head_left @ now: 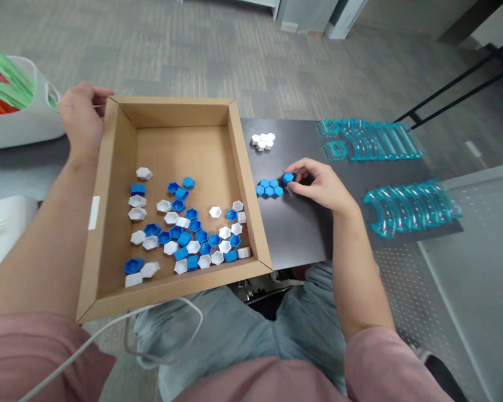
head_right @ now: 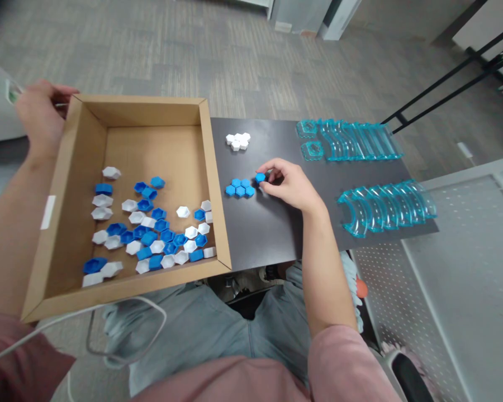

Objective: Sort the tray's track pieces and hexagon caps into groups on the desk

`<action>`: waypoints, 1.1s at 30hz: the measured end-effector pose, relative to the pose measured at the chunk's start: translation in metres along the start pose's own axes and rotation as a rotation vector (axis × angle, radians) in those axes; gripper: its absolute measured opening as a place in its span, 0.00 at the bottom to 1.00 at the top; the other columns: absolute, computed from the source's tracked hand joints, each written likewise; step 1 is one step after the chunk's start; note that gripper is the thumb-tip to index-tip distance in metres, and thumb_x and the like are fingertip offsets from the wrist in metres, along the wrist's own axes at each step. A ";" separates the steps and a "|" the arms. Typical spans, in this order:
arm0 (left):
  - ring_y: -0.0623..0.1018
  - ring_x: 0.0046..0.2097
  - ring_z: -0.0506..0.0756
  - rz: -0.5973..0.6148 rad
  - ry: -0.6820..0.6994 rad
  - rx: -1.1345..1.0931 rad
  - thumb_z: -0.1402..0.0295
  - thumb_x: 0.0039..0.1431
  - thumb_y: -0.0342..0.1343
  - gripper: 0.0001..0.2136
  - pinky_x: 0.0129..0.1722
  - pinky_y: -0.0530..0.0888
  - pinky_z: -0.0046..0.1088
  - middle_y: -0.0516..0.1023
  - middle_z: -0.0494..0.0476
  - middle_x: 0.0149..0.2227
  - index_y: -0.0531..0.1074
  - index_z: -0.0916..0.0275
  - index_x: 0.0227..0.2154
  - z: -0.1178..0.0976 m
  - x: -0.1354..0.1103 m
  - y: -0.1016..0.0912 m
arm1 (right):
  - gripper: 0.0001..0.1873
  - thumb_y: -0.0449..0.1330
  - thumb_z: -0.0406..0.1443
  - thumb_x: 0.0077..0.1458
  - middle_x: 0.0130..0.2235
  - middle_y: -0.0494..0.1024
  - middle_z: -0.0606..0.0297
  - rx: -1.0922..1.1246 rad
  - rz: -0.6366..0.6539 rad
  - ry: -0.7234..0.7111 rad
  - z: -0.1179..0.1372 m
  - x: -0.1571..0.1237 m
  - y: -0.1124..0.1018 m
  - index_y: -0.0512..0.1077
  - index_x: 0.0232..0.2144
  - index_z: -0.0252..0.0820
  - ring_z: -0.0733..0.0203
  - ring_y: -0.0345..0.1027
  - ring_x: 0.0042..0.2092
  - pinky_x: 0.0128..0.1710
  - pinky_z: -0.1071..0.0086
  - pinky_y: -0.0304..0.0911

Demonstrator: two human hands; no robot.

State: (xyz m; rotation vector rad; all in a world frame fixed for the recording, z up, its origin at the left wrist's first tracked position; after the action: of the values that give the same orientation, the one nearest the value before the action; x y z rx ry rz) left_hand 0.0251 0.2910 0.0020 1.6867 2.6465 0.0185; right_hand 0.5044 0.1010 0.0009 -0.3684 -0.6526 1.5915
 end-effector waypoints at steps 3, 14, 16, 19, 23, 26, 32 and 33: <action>0.79 0.47 0.54 0.001 0.030 0.083 0.73 0.80 0.46 0.19 0.55 0.77 0.26 0.73 0.56 0.34 0.77 0.62 0.32 0.000 0.007 -0.001 | 0.13 0.76 0.42 0.56 0.41 0.83 0.62 -0.039 0.013 -0.057 0.005 0.000 0.001 0.86 0.43 0.48 0.58 0.72 0.37 0.40 0.62 0.71; 0.79 0.55 0.56 0.036 0.018 0.098 0.69 0.80 0.48 0.18 0.51 0.77 0.26 0.78 0.58 0.38 0.78 0.62 0.34 0.017 0.029 -0.005 | 0.12 0.75 0.42 0.57 0.38 0.85 0.63 0.005 0.108 -0.025 0.004 0.001 0.011 0.84 0.42 0.46 0.58 0.72 0.36 0.39 0.63 0.68; 0.79 0.54 0.56 0.026 0.019 0.099 0.70 0.80 0.48 0.17 0.51 0.77 0.27 0.77 0.58 0.37 0.77 0.62 0.35 0.017 0.029 -0.006 | 0.13 0.76 0.42 0.56 0.38 0.85 0.63 0.004 0.111 -0.021 0.004 0.001 0.011 0.83 0.41 0.46 0.58 0.72 0.36 0.39 0.63 0.68; 0.78 0.52 0.58 0.014 0.054 0.090 0.68 0.80 0.46 0.19 0.52 0.76 0.31 0.76 0.59 0.37 0.77 0.61 0.34 0.014 0.025 -0.005 | 0.13 0.77 0.43 0.56 0.38 0.85 0.64 -0.005 0.111 -0.011 0.004 0.001 0.010 0.83 0.41 0.47 0.58 0.73 0.36 0.39 0.63 0.69; 0.77 0.48 0.56 0.022 0.060 0.051 0.70 0.80 0.46 0.18 0.51 0.74 0.33 0.75 0.59 0.35 0.77 0.62 0.34 0.011 0.017 -0.001 | 0.17 0.78 0.45 0.56 0.41 0.87 0.62 0.024 0.102 -0.012 0.003 0.001 0.009 0.83 0.44 0.47 0.58 0.73 0.37 0.40 0.63 0.71; 0.75 0.43 0.54 0.012 0.099 0.018 0.71 0.80 0.46 0.19 0.48 0.71 0.33 0.74 0.58 0.33 0.77 0.62 0.33 0.008 0.014 0.001 | 0.20 0.78 0.45 0.58 0.45 0.88 0.62 0.069 0.059 -0.022 0.001 0.001 0.004 0.83 0.50 0.48 0.59 0.73 0.35 0.39 0.62 0.72; 0.75 0.43 0.55 0.038 0.158 0.019 0.44 0.72 0.60 0.20 0.51 0.72 0.37 0.78 0.53 0.33 0.77 0.54 0.32 0.017 0.019 0.003 | 0.10 0.75 0.46 0.63 0.33 0.81 0.66 0.022 -0.225 -0.146 0.027 -0.001 -0.015 0.84 0.39 0.50 0.57 0.70 0.33 0.36 0.60 0.67; 0.75 0.44 0.56 0.055 0.163 0.035 0.37 0.68 0.61 0.24 0.52 0.73 0.37 0.79 0.51 0.34 0.78 0.53 0.33 0.019 0.020 0.004 | 0.09 0.74 0.46 0.64 0.32 0.80 0.66 0.010 -0.249 -0.180 0.040 0.001 -0.014 0.83 0.38 0.50 0.57 0.69 0.33 0.35 0.61 0.66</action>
State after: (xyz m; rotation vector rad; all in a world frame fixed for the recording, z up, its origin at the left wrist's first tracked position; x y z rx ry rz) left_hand 0.0202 0.3112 -0.0169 1.8449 2.7278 0.1146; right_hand 0.4917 0.0947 0.0405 -0.1301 -0.7959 1.3979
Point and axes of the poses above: each hand's wrist, its own x-axis towards the middle knuckle, its own y-axis out of the palm, z = x × y, the point moved 9 cm from there along x, towards the middle knuckle
